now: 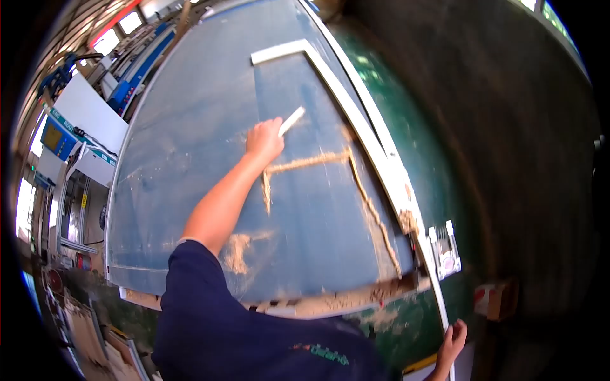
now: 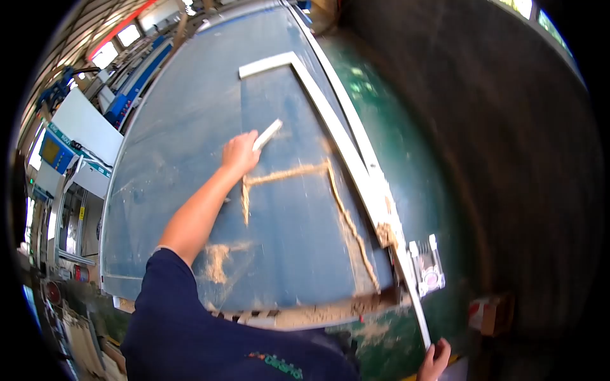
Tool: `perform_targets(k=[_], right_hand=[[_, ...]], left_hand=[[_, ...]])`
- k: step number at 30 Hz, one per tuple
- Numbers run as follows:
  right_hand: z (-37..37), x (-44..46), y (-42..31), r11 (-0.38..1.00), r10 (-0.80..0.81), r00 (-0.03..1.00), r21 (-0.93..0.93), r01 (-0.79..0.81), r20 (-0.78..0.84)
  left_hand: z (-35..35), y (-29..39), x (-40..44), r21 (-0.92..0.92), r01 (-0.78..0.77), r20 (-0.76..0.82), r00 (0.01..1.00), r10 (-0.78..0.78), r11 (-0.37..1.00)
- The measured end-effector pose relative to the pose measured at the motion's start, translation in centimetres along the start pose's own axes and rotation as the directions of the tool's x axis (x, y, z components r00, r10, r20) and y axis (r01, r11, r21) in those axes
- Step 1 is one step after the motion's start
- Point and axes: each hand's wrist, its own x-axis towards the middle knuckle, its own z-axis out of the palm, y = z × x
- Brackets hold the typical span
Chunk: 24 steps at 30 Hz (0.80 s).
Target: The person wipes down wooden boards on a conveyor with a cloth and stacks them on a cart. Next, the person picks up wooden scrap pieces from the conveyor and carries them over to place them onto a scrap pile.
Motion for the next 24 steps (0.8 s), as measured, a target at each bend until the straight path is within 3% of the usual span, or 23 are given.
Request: perform_targets(k=[4, 10, 13, 17, 24], right_hand=[[-0.2, -0.8, -1.2, 0.999, -0.029, 0.999, 0.02, 0.029, -0.014], [-0.7, -0.7, -0.7, 0.997, -0.005, 1.0, 0.077, 0.007, -0.025], [-3.7, -3.5, 3.4, 0.994, -0.019, 0.998, 0.106, 0.026, -0.058], [-5.5, -3.7, 3.6, 0.996, -0.016, 0.999, 0.086, 0.02, -0.046], [-7.8, -4.8, 7.1, 0.975, -0.22, 0.975, -0.015, 0.221, 0.03]], left_hand=[[0.8, 6.4, -1.0, -0.102, -0.102, 0.044, 0.993, 0.106, 0.99], [1.5, 14.1, -5.7, -0.108, -0.441, 0.021, 0.895, 0.446, 0.891], [-0.9, 17.2, -13.1, -0.142, -0.517, 0.01, 0.852, 0.523, 0.844], [-2.7, 19.4, -19.2, -0.199, -0.611, -0.033, 0.785, 0.618, 0.766], [-6.1, 24.0, -30.8, -0.208, -0.731, -0.065, 0.673, 0.736, 0.65]])
